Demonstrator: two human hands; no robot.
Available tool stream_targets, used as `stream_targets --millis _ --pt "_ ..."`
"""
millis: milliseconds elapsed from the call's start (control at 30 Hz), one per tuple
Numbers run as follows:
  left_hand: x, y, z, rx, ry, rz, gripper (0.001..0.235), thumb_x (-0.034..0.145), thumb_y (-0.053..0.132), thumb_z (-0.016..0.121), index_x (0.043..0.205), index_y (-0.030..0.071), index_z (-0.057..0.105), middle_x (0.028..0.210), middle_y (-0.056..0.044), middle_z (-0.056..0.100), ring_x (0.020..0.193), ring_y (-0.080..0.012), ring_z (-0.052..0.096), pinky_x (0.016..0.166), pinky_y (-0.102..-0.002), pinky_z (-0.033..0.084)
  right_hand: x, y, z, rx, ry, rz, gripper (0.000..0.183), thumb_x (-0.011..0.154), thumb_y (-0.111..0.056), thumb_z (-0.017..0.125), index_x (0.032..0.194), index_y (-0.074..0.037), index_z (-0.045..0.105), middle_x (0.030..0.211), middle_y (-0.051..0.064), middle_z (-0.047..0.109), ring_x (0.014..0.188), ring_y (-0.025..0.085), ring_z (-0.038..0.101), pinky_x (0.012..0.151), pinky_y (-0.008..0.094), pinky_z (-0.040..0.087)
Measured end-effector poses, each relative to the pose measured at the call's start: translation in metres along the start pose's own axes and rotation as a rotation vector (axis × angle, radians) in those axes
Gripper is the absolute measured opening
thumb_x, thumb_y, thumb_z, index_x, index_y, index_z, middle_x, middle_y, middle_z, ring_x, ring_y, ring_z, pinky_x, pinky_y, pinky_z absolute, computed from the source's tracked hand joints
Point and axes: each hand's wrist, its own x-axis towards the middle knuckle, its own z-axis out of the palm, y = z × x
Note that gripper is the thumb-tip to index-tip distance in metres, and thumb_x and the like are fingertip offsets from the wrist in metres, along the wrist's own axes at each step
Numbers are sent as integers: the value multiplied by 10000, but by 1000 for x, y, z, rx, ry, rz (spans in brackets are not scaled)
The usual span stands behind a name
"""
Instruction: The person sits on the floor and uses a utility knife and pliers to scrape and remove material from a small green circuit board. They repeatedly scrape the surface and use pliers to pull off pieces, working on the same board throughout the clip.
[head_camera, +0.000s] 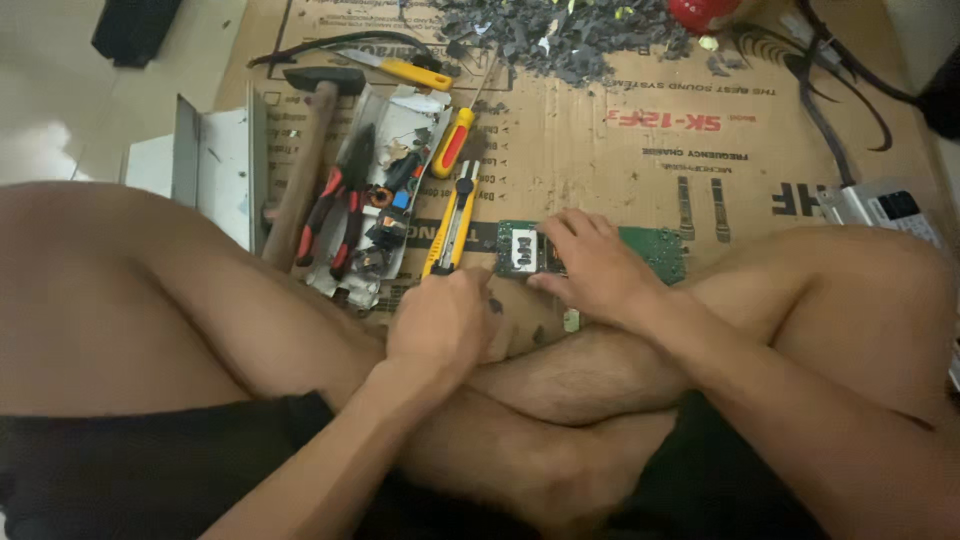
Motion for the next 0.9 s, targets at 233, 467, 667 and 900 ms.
stream_targets --millis 233,467,667,900 --pt "18 -13 10 -156 11 -46 375 986 249 462 1238 267 739 1122 -240 719 1129 -450 685 892 -542 584 7 12 13 -56 61 -52 624 896 -425 722 1400 -133 499 1333 149 518 1287 417 523 1075 532 447" --pt "-11 -7 16 325 161 243 298 936 99 541 1175 139 715 903 -150 755 895 -422 750 767 -595 592 9 12 11 -63 68 -64 619 889 -392 736 1399 -121 510 1321 159 535 1262 413 548 1070 521 454" --pt "-1 -11 16 259 151 237 278 917 74 533 1100 110 738 867 -156 751 853 -437 750 704 -575 603 8 9 12 -42 46 -45 595 907 -356 725 1408 -122 509 1317 160 540 1276 399 545 1077 514 448" --pt "38 -27 20 -190 22 5 339 965 287 493 1182 306 753 1017 -161 757 1070 -392 725 823 -502 597 11 11 15 -73 57 -43 590 895 -364 732 1394 -147 505 1309 131 535 1248 390 562 1069 496 457"
